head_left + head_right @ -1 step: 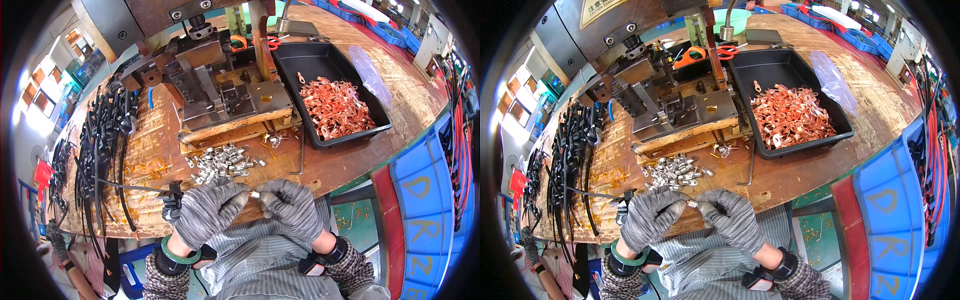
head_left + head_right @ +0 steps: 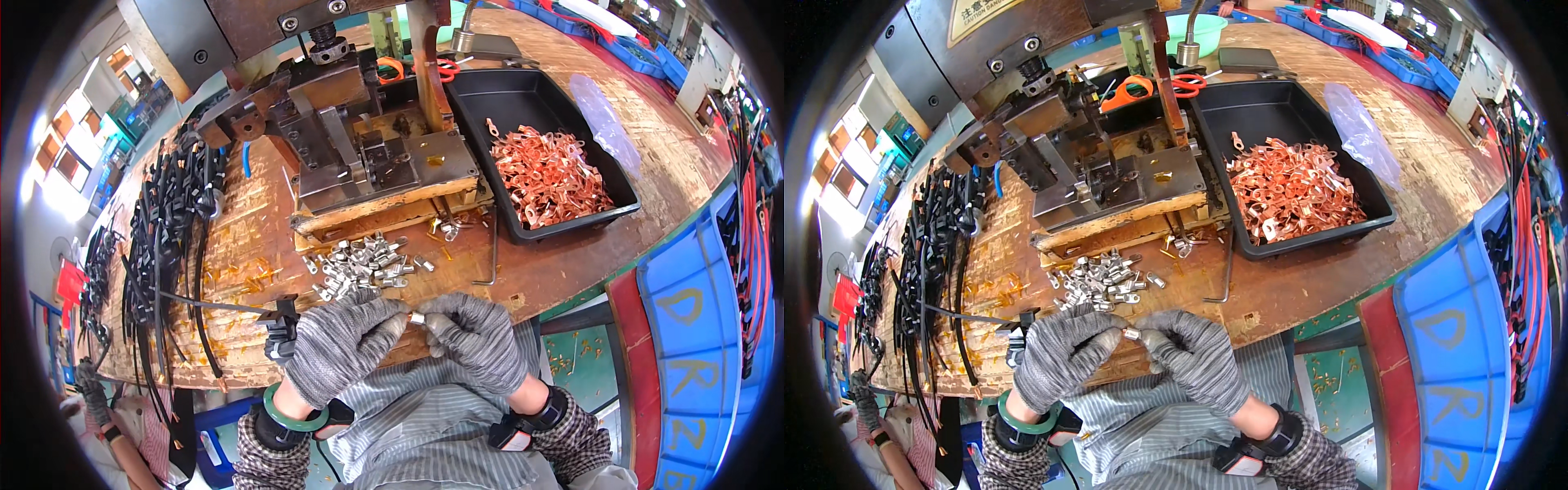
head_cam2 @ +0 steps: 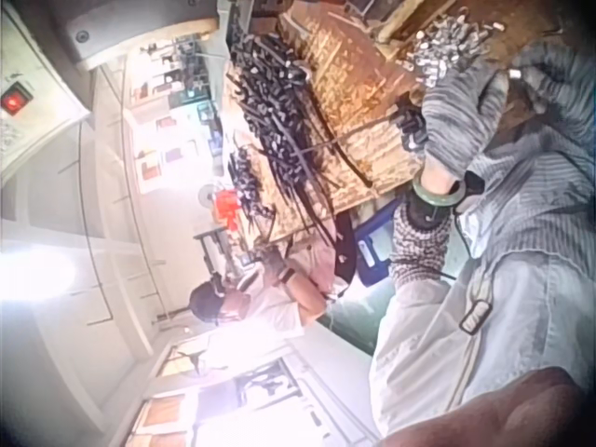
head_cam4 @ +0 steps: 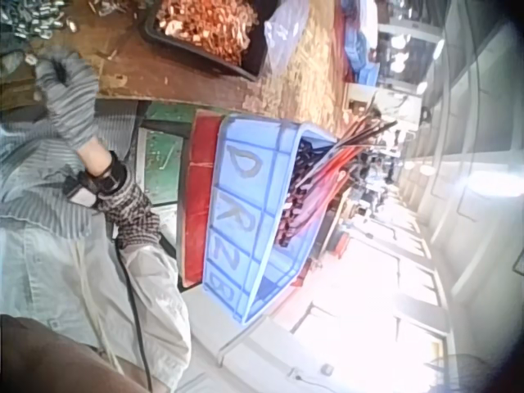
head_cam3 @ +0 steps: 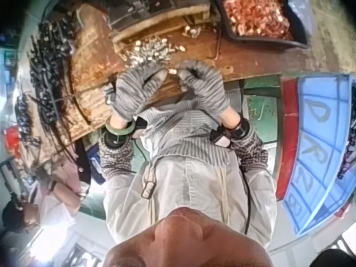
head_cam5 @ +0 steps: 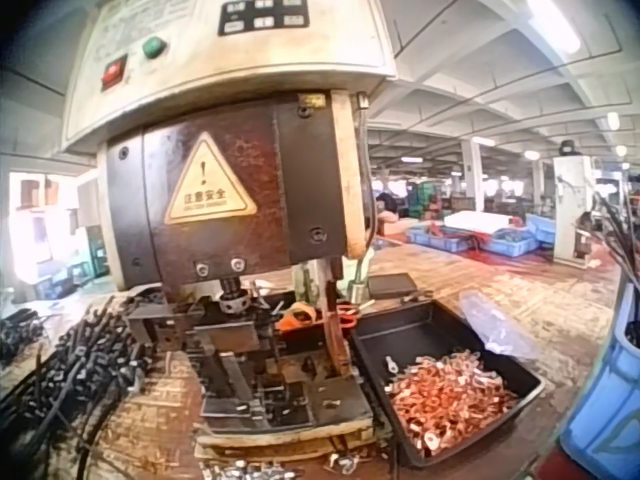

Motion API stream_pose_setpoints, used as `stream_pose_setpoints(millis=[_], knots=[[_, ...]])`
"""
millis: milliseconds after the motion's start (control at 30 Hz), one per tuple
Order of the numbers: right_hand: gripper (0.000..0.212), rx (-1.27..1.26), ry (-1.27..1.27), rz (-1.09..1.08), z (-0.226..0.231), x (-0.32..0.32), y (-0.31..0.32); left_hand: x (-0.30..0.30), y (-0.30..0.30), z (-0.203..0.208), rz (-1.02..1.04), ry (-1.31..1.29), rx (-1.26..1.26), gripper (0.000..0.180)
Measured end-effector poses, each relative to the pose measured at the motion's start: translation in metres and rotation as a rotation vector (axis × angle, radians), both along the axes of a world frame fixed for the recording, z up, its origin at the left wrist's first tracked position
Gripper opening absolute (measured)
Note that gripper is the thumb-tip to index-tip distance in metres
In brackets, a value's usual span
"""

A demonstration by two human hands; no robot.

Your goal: Crimping metal connectors onto wires using a specialized machine.

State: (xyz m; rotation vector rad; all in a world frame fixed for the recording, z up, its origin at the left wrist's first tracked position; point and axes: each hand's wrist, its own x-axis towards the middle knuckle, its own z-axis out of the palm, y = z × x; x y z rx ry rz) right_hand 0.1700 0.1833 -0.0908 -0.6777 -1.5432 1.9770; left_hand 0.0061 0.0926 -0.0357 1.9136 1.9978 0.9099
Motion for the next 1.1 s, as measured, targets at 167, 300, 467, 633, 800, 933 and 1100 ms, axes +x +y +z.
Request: stream_pose_setpoints(millis=[167, 300, 467, 633, 800, 933, 1100], knots=[[0.019, -0.329, 0.085, 0.043, -0.002, -0.001, 0.001, 0.002, 0.001, 0.004, -0.008, 0.040, -0.045, 0.020], [0.019, -0.327, 0.069, 0.039, 0.000, -0.002, 0.002, 0.006, 0.001, 0.007, 0.009, 0.048, -0.059, 0.018], [0.016, 0.295, 0.000, -0.036, -0.002, -0.003, 0.004, 0.004, -0.002, 0.001, 0.011, 0.128, -0.065, 0.023], [0.019, 0.217, -0.053, 0.073, 0.001, -0.003, 0.008, 0.004, -0.004, 0.001, -0.024, 0.214, -0.132, 0.030], [0.022, -0.188, 0.020, 0.170, 0.008, -0.001, 0.006, 0.006, -0.008, 0.002, 0.011, 0.344, -0.068, 0.034], [0.024, -0.243, 0.064, 0.193, 0.001, -0.001, 0.009, 0.006, -0.010, -0.005, -0.045, 0.443, -0.026, 0.030], [0.025, -0.367, 0.044, 0.289, -0.005, -0.008, 0.014, 0.006, -0.015, -0.006, -0.202, 0.639, 0.119, 0.029]])
